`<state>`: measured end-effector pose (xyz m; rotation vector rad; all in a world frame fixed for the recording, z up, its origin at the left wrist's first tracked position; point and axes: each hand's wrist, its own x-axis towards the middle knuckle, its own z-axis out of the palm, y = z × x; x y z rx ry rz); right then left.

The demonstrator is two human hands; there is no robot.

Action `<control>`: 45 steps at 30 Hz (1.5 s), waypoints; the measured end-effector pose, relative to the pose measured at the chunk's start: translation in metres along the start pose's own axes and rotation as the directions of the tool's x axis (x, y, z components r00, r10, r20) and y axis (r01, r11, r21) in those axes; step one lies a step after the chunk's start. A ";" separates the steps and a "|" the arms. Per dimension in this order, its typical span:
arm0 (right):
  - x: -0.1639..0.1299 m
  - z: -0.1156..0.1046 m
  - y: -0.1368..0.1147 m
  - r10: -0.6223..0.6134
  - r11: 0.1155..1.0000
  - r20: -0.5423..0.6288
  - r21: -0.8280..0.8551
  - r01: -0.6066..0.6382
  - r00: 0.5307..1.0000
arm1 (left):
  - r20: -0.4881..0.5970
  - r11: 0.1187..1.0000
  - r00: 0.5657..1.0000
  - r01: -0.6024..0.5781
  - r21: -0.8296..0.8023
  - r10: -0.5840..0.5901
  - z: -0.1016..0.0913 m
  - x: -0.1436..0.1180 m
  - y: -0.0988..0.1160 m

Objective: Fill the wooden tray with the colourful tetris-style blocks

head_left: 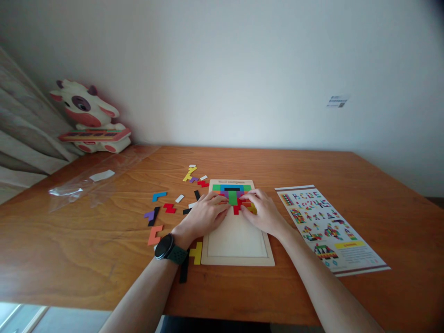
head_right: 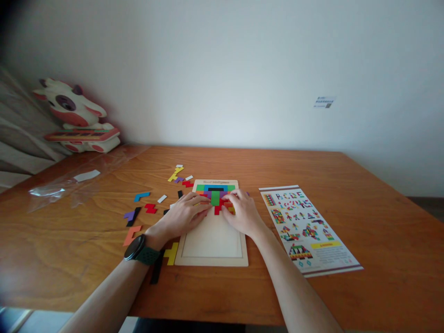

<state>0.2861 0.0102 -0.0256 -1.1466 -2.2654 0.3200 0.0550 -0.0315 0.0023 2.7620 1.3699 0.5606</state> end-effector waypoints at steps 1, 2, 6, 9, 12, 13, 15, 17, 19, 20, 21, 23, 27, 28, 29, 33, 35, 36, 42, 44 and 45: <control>0.000 -0.001 -0.001 0.001 1.000 0.004 0.002 -0.001 1.000 | 0.000 1.000 1.000 -0.001 0.006 0.001 0.000 0.000 -0.001; 0.000 -0.002 -0.001 0.000 1.000 0.010 0.005 0.000 1.000 | 0.000 1.000 1.000 0.001 0.014 -0.001 0.000 0.000 -0.002; -0.001 -0.011 0.001 -0.047 0.998 0.053 0.043 0.045 0.997 | -0.006 0.998 0.999 0.035 0.046 -0.034 0.000 -0.001 -0.005; -0.001 -0.016 0.007 -0.091 0.991 0.091 0.103 0.081 0.992 | -0.008 0.999 1.000 0.017 0.032 -0.017 -0.002 -0.002 -0.006; -0.001 -0.017 0.012 -0.098 0.989 0.096 0.122 0.086 0.991 | -0.021 1.000 1.000 -0.021 0.007 0.021 -0.004 -0.003 -0.007; -0.001 -0.017 0.012 -0.096 0.989 0.095 0.121 0.085 0.991 | -0.026 1.000 0.999 -0.025 0.004 0.025 -0.004 -0.004 -0.007; -0.001 -0.016 0.012 -0.091 0.989 0.090 0.122 0.080 0.992 | -0.029 1.000 0.999 -0.025 0.000 0.025 -0.005 -0.005 -0.009; -0.001 -0.015 0.012 -0.085 0.989 0.083 0.128 0.074 0.993 | -0.028 1.000 0.999 -0.023 -0.007 0.022 -0.004 -0.006 -0.012; -0.001 -0.015 0.011 -0.080 0.989 0.077 0.131 0.070 0.994 | -0.032 1.000 0.999 -0.019 -0.019 0.019 -0.002 -0.006 -0.014; -0.001 -0.014 0.011 -0.078 0.989 0.077 0.130 0.068 0.994 | -0.038 1.000 0.999 -0.016 -0.023 0.015 -0.002 -0.006 -0.014; -0.001 -0.014 0.011 -0.076 0.990 0.077 0.127 0.066 0.994 | -0.042 1.000 0.999 -0.013 -0.025 0.012 -0.001 -0.006 -0.014; -0.001 -0.014 0.011 -0.076 0.990 0.070 0.121 0.067 0.995 | -0.048 1.000 0.999 -0.011 -0.014 0.010 -0.002 -0.006 -0.013; 0.001 -0.015 0.011 -0.042 0.988 0.026 0.148 0.038 0.999 | -0.144 0.983 0.976 0.173 0.063 -0.162 -0.006 -0.007 -0.015; 0.001 -0.015 0.011 -0.025 0.987 0.013 0.158 0.023 1.000 | -0.195 0.959 0.948 0.272 0.084 -0.252 -0.008 -0.008 -0.019; 0.002 -0.015 0.011 -0.011 0.986 0.002 0.167 0.010 1.000 | -0.247 0.922 0.907 0.374 0.099 -0.341 -0.009 -0.010 -0.023; 0.003 -0.013 0.011 0.003 0.985 -0.020 0.171 0.001 1.000 | -0.334 0.832 0.809 0.544 0.110 -0.484 -0.008 -0.020 -0.047; 0.003 -0.011 0.011 -0.002 0.986 -0.028 0.167 0.007 1.000 | -0.297 0.872 0.845 0.483 0.071 -0.444 -0.005 -0.022 -0.054; 0.003 -0.010 0.011 -0.004 0.986 -0.033 0.165 0.009 0.999 | -0.262 0.894 0.869 0.446 0.050 -0.419 -0.002 -0.022 -0.055; 0.002 -0.007 0.012 -0.002 0.986 -0.053 0.168 0.011 0.999 | -0.075 0.943 0.940 0.334 0.007 -0.333 0.005 -0.018 -0.050; 0.002 -0.006 0.013 0.001 0.985 -0.048 0.170 0.007 0.999 | -0.098 0.939 0.936 0.342 0.022 -0.338 0.005 -0.019 -0.051; 0.002 -0.006 0.013 0.001 0.985 -0.046 0.170 0.007 0.999 | -0.114 0.936 0.932 0.351 0.033 -0.345 0.005 -0.019 -0.052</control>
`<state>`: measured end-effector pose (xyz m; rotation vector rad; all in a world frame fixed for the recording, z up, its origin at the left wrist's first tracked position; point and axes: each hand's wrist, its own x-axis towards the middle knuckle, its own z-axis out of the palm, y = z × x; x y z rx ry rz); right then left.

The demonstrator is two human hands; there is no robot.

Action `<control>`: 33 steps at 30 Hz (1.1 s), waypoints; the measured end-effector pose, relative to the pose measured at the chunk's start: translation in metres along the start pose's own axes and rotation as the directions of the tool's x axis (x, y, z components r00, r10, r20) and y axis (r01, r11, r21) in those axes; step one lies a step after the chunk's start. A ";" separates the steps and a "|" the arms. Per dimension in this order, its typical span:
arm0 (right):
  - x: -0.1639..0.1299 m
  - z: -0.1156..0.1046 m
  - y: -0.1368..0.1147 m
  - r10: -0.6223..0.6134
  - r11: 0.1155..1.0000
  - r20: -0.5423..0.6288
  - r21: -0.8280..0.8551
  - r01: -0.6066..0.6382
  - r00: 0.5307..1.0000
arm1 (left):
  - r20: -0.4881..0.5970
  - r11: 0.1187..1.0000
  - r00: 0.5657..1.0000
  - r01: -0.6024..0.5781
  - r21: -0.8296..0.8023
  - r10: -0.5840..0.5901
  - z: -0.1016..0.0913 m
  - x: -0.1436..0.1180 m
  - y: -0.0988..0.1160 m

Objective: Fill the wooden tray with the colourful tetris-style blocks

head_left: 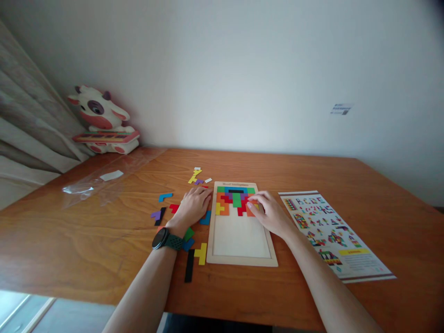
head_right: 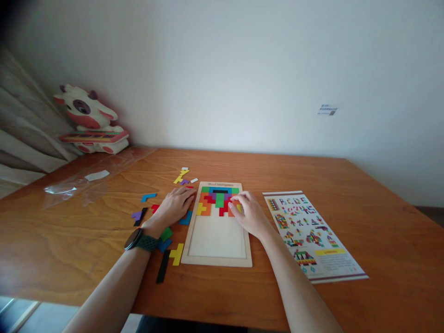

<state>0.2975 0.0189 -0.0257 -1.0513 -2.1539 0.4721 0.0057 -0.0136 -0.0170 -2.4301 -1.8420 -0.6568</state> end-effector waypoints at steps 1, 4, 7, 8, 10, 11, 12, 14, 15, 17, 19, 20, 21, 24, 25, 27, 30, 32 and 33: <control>0.000 0.000 0.000 0.000 1.000 0.000 0.001 0.000 1.000 | -0.018 1.000 1.000 0.010 0.013 -0.010 0.000 0.000 -0.001; 0.001 0.000 -0.001 -0.002 1.000 -0.013 0.005 0.002 1.000 | -0.081 0.998 0.995 0.060 0.037 -0.057 0.003 -0.001 -0.004; 0.002 0.000 -0.003 0.026 1.000 -0.033 -0.001 -0.026 0.999 | -0.109 0.993 0.988 0.114 0.034 -0.110 0.006 0.000 -0.002; 0.002 0.000 -0.003 0.039 0.999 -0.041 -0.005 -0.039 0.998 | -0.104 0.993 0.988 0.119 0.028 -0.115 0.006 0.001 -0.001; 0.003 -0.001 -0.003 0.061 0.998 -0.067 -0.008 -0.062 0.996 | -0.089 0.994 0.990 0.113 0.007 -0.112 0.005 0.001 0.001; 0.003 -0.001 -0.003 0.068 0.998 -0.082 -0.006 -0.068 0.994 | -0.084 0.994 0.990 0.112 -0.003 -0.112 0.003 0.001 0.001; 0.004 -0.001 -0.002 0.074 0.997 -0.100 -0.001 -0.075 0.992 | -0.080 0.993 0.990 0.115 -0.012 -0.115 0.001 0.001 0.002; 0.004 0.000 0.000 0.088 0.996 -0.143 0.013 -0.087 0.986 | -0.078 0.991 0.988 0.129 -0.021 -0.130 -0.002 0.001 0.002; 0.004 0.000 0.001 0.095 0.995 -0.166 0.021 -0.093 0.982 | -0.078 0.991 0.988 0.135 -0.022 -0.136 -0.003 0.001 0.002; 0.005 0.001 0.003 0.105 0.994 -0.213 0.034 -0.100 0.971 | -0.076 0.988 0.985 0.154 -0.022 -0.155 -0.005 0.001 0.003; 0.005 0.001 0.004 0.104 0.995 -0.251 0.035 -0.098 0.962 | -0.057 0.981 0.979 0.192 -0.020 -0.193 -0.006 0.002 0.003; 0.005 0.002 0.005 0.100 0.995 -0.264 0.031 -0.095 0.959 | -0.040 0.977 0.976 0.212 -0.018 -0.212 -0.007 0.002 0.004; 0.005 0.002 0.005 0.095 0.996 -0.272 0.028 -0.090 0.958 | -0.022 0.974 0.974 0.225 -0.014 -0.226 -0.007 0.003 0.005; 0.005 0.002 0.004 0.089 0.996 -0.258 0.035 -0.083 0.962 | 0.010 0.978 0.978 0.210 0.006 -0.210 -0.009 0.004 0.007; 0.005 0.002 0.003 0.091 0.996 -0.249 0.039 -0.084 0.964 | 0.011 0.980 0.980 0.198 0.007 -0.198 -0.010 0.004 0.008; 0.005 0.002 0.002 0.094 0.995 -0.234 0.041 -0.087 0.968 | -0.003 0.982 0.982 0.187 0.003 -0.187 -0.010 0.005 0.010; 0.005 0.001 0.000 0.097 0.995 -0.225 0.039 -0.090 0.970 | -0.027 0.987 0.987 0.161 0.000 -0.161 -0.009 0.004 0.010; 0.004 0.000 0.000 0.094 0.996 -0.222 0.034 -0.088 0.971 | -0.034 0.991 0.990 0.137 -0.006 -0.137 -0.008 0.003 0.009; 0.004 0.000 0.000 0.091 0.996 -0.220 0.029 -0.087 0.971 | -0.034 0.992 0.991 0.127 -0.015 -0.128 -0.007 0.003 0.007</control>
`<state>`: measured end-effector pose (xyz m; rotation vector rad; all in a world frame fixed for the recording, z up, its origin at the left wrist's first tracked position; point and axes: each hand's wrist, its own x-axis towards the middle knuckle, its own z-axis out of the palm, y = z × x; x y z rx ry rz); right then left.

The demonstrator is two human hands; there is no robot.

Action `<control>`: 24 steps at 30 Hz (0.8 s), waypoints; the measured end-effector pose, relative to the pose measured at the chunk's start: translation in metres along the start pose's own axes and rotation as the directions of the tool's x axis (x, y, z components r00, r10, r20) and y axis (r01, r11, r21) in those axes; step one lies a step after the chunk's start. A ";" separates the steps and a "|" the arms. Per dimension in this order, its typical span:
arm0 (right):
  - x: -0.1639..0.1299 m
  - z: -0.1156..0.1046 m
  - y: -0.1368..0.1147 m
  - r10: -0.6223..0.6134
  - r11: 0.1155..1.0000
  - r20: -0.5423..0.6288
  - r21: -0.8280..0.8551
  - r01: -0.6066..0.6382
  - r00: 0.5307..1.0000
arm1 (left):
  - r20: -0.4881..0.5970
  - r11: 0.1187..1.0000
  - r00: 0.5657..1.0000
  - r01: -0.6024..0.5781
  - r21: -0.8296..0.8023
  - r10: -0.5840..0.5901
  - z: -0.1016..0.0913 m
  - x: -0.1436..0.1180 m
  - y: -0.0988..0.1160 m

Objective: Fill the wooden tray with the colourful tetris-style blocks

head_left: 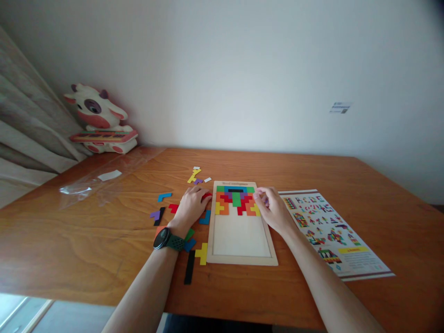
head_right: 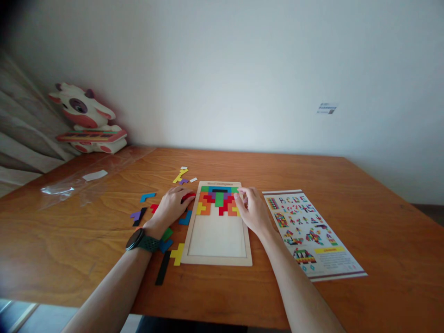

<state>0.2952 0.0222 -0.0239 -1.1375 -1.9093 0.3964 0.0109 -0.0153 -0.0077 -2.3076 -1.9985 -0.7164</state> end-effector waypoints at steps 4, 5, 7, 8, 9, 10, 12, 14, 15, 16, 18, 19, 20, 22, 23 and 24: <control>-0.001 0.000 0.001 -0.016 1.000 0.006 -0.013 0.016 1.000 | 0.016 0.999 0.999 0.041 -0.018 -0.041 0.000 0.000 -0.004; -0.001 0.000 0.001 -0.019 1.000 0.007 -0.014 0.019 1.000 | 0.019 0.999 0.998 0.053 -0.011 -0.053 0.000 0.000 -0.005; -0.001 0.000 0.001 -0.023 1.000 0.009 -0.016 0.023 1.000 | 0.018 0.999 0.999 0.044 0.008 -0.044 0.000 0.000 -0.004; -0.001 0.000 0.001 -0.021 1.000 0.009 -0.016 0.021 1.000 | 0.013 1.000 1.000 0.021 0.017 -0.021 0.000 0.000 -0.003; -0.001 0.000 0.001 -0.019 1.000 0.008 -0.016 0.019 1.000 | 0.007 1.000 1.000 -0.008 0.023 0.008 0.000 -0.001 -0.002; -0.001 0.000 0.001 -0.016 1.000 0.008 -0.016 0.016 1.000 | 0.001 0.999 0.999 -0.038 0.025 0.038 0.000 -0.001 -0.002; 0.000 -0.001 0.000 -0.014 1.000 0.008 -0.017 0.014 1.000 | -0.011 0.996 0.996 -0.087 0.013 0.087 0.001 -0.003 -0.003; 0.000 -0.001 0.000 -0.013 1.000 0.007 -0.017 0.013 1.000 | -0.012 0.993 0.993 -0.121 -0.014 0.121 0.002 -0.005 -0.005; 0.000 -0.001 0.000 -0.013 1.000 0.007 -0.017 0.013 1.000 | -0.010 0.991 0.992 -0.130 -0.025 0.130 0.003 -0.005 -0.006; 0.000 -0.001 0.000 -0.014 1.000 0.005 -0.017 0.015 1.000 | -0.008 0.990 0.991 -0.134 -0.033 0.134 0.004 -0.005 -0.008; 0.000 -0.001 0.000 -0.019 1.000 0.002 -0.018 0.019 1.000 | -0.009 0.991 0.991 -0.130 -0.040 0.130 0.005 -0.004 -0.011; 0.000 -0.001 0.000 -0.023 1.000 0.002 -0.020 0.023 1.000 | -0.011 0.992 0.993 -0.121 -0.042 0.121 0.005 -0.004 -0.012; 0.000 -0.002 0.000 -0.026 0.999 0.003 -0.023 0.027 1.000 | -0.013 0.993 0.994 -0.106 -0.044 0.105 0.006 -0.003 -0.012; 0.000 -0.002 0.000 -0.031 0.999 0.008 -0.028 0.032 0.999 | -0.015 0.996 0.998 -0.064 -0.055 0.063 0.006 -0.003 -0.013; 0.000 -0.002 0.000 -0.032 0.999 0.010 -0.028 0.033 0.999 | -0.014 0.997 0.999 -0.042 -0.064 0.042 0.007 -0.003 -0.012; 0.000 -0.002 0.000 -0.033 0.999 0.013 -0.029 0.033 0.999 | -0.014 0.997 1.000 -0.024 -0.073 0.023 0.007 -0.002 -0.013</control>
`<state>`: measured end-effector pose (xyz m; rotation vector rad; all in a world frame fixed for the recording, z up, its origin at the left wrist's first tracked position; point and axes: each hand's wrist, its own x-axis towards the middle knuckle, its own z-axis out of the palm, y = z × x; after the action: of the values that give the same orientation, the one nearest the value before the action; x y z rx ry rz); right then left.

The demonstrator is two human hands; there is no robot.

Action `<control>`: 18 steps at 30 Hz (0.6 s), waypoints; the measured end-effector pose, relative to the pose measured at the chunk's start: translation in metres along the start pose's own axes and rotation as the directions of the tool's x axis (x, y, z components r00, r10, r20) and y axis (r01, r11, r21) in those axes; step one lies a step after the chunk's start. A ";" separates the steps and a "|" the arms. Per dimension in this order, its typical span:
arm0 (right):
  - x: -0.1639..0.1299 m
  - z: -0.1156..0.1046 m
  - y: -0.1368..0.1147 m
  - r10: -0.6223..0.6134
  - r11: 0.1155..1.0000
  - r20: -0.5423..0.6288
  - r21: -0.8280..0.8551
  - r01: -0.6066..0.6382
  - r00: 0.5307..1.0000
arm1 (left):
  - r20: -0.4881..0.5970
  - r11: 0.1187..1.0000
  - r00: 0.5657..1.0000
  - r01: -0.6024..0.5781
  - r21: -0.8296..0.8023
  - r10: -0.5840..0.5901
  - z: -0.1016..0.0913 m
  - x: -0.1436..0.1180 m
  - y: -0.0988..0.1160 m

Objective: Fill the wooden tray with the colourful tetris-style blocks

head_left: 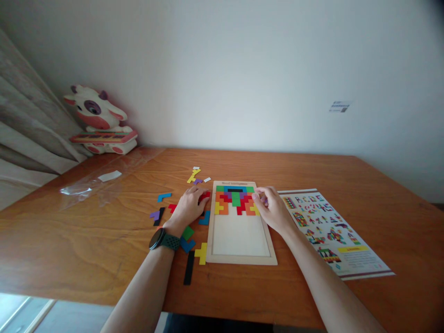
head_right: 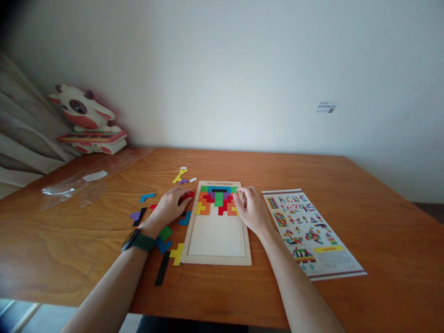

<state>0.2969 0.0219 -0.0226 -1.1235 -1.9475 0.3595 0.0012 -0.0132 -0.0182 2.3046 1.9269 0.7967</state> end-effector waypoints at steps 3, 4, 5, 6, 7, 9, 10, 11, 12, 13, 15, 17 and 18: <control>0.000 0.000 0.000 0.003 1.000 0.008 0.001 -0.003 1.000 | -0.005 0.999 1.000 0.028 -0.024 -0.028 0.001 0.000 -0.001; 0.000 0.000 0.000 0.003 1.000 0.011 0.000 -0.003 1.000 | -0.003 0.999 0.999 0.037 -0.034 -0.037 0.001 0.000 -0.002; 0.000 0.000 0.000 0.004 1.000 0.013 -0.001 -0.003 1.000 | 0.001 0.997 0.999 0.051 -0.051 -0.051 0.002 0.000 -0.003; 0.000 0.000 0.000 0.003 1.000 0.016 -0.002 -0.003 1.000 | 0.007 0.995 0.997 0.072 -0.071 -0.071 0.002 0.001 -0.004; 0.000 0.000 0.000 0.003 1.000 0.019 -0.004 -0.003 1.000 | 0.013 0.992 0.996 0.093 -0.090 -0.092 0.003 0.001 -0.005; -0.001 0.000 0.000 0.004 1.000 0.025 -0.008 -0.004 1.000 | 0.016 0.986 0.993 0.120 -0.120 -0.119 0.003 0.002 -0.006; -0.001 0.000 -0.001 0.005 1.000 0.028 -0.010 -0.005 1.000 | 0.014 0.985 0.993 0.122 -0.126 -0.121 0.003 0.002 -0.006; -0.001 0.000 -0.001 0.006 1.000 0.031 -0.010 -0.005 1.000 | 0.012 0.985 0.993 0.118 -0.129 -0.118 0.002 0.002 -0.005; -0.001 0.000 -0.001 0.005 1.000 0.032 -0.009 -0.005 0.999 | 0.012 0.985 0.994 0.114 -0.132 -0.113 0.002 0.002 -0.004; -0.001 -0.001 -0.002 0.004 1.000 0.033 -0.007 -0.004 0.999 | 0.015 0.984 0.994 0.110 -0.139 -0.109 0.001 0.002 -0.003; -0.001 -0.001 -0.002 0.001 1.000 0.031 -0.002 -0.001 1.000 | 0.015 0.979 0.994 0.113 -0.168 -0.112 -0.001 0.002 -0.001; -0.001 -0.001 -0.003 0.000 1.000 0.027 -0.003 0.000 1.000 | 0.001 0.970 0.992 0.123 -0.208 -0.126 -0.001 0.003 0.000; -0.001 -0.001 -0.003 0.001 1.000 0.026 -0.004 -0.001 1.000 | -0.005 0.964 0.990 0.133 -0.231 -0.138 -0.001 0.003 0.000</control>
<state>0.2962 0.0196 -0.0212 -1.1275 -1.9713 0.3728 0.0008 -0.0110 -0.0164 2.0173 1.8635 0.9745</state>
